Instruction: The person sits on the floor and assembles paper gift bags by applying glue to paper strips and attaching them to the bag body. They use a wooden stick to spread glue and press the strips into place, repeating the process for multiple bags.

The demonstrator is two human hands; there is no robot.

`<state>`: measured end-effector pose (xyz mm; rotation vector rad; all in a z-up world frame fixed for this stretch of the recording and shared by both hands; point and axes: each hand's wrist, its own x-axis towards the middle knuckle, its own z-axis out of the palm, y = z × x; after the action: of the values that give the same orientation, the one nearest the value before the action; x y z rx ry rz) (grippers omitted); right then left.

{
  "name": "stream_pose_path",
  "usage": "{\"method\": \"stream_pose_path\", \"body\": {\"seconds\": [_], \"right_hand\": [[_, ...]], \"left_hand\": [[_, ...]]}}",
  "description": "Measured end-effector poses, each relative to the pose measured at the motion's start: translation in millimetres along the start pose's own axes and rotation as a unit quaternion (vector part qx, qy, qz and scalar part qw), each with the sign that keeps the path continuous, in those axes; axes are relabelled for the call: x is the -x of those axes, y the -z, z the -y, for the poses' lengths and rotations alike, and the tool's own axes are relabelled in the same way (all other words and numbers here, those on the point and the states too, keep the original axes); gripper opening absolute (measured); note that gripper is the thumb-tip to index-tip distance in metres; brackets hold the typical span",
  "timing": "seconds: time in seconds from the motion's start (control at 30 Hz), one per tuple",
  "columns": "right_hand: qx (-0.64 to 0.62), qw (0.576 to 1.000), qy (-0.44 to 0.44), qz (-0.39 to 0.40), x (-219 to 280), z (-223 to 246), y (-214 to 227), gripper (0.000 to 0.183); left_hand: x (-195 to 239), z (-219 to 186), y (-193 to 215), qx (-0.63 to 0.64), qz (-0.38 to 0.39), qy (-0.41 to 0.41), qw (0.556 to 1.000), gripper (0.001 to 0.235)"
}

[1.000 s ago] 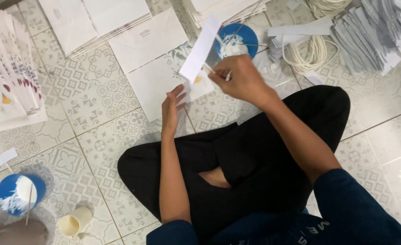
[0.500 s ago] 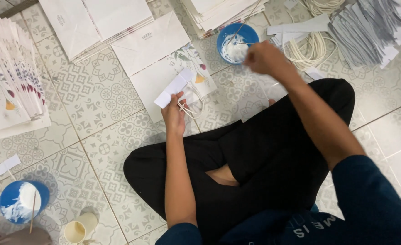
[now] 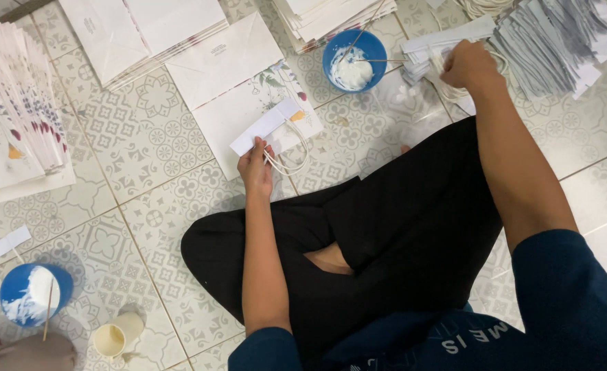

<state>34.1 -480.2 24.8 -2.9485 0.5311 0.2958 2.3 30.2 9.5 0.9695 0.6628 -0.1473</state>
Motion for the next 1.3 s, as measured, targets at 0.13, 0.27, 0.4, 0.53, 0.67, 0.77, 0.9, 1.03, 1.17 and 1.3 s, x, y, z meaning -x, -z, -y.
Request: {"method": "stream_pose_path", "body": {"seconds": [0.13,0.27,0.4,0.53,0.67,0.77,0.9,1.03,1.17,1.3], "right_hand": [[-0.017,1.000,-0.006,-0.020,-13,-35,-22,0.025],[-0.105,0.994,-0.044,0.004,-19,-46,-25,0.025],[-0.121,0.991,-0.051,-0.025,-11,-47,-21,0.033],[-0.175,0.982,0.023,-0.068,34,-4,26,0.030],[-0.203,0.962,0.124,-0.134,50,14,41,0.021],[-0.222,0.941,0.191,-0.167,60,36,55,0.018],[-0.257,0.950,0.178,-0.026,82,106,56,0.009],[-0.213,0.947,0.206,0.126,92,188,6,0.024],[-0.212,0.951,0.184,0.131,94,245,-58,0.040],[-0.342,0.924,0.165,0.041,87,268,-118,0.021]], "left_hand": [[-5,7,10,-0.021,-0.014,-0.009,1.000,0.033],[-7,16,21,-0.026,-0.038,0.001,0.999,0.039],[-6,24,34,-0.018,-0.070,0.006,0.997,0.066],[19,14,20,-0.020,-0.099,-0.018,0.995,0.058],[28,12,13,-0.063,-0.097,-0.071,0.991,0.050],[21,12,11,-0.027,-0.076,-0.047,0.996,0.039],[-2,20,25,0.010,-0.058,0.018,0.998,0.032],[-10,24,18,-0.018,-0.036,0.009,0.999,0.042],[-25,37,20,-0.229,-0.099,-0.108,0.962,0.042],[-21,32,16,-0.347,-0.100,-0.173,0.916,0.031]]}}
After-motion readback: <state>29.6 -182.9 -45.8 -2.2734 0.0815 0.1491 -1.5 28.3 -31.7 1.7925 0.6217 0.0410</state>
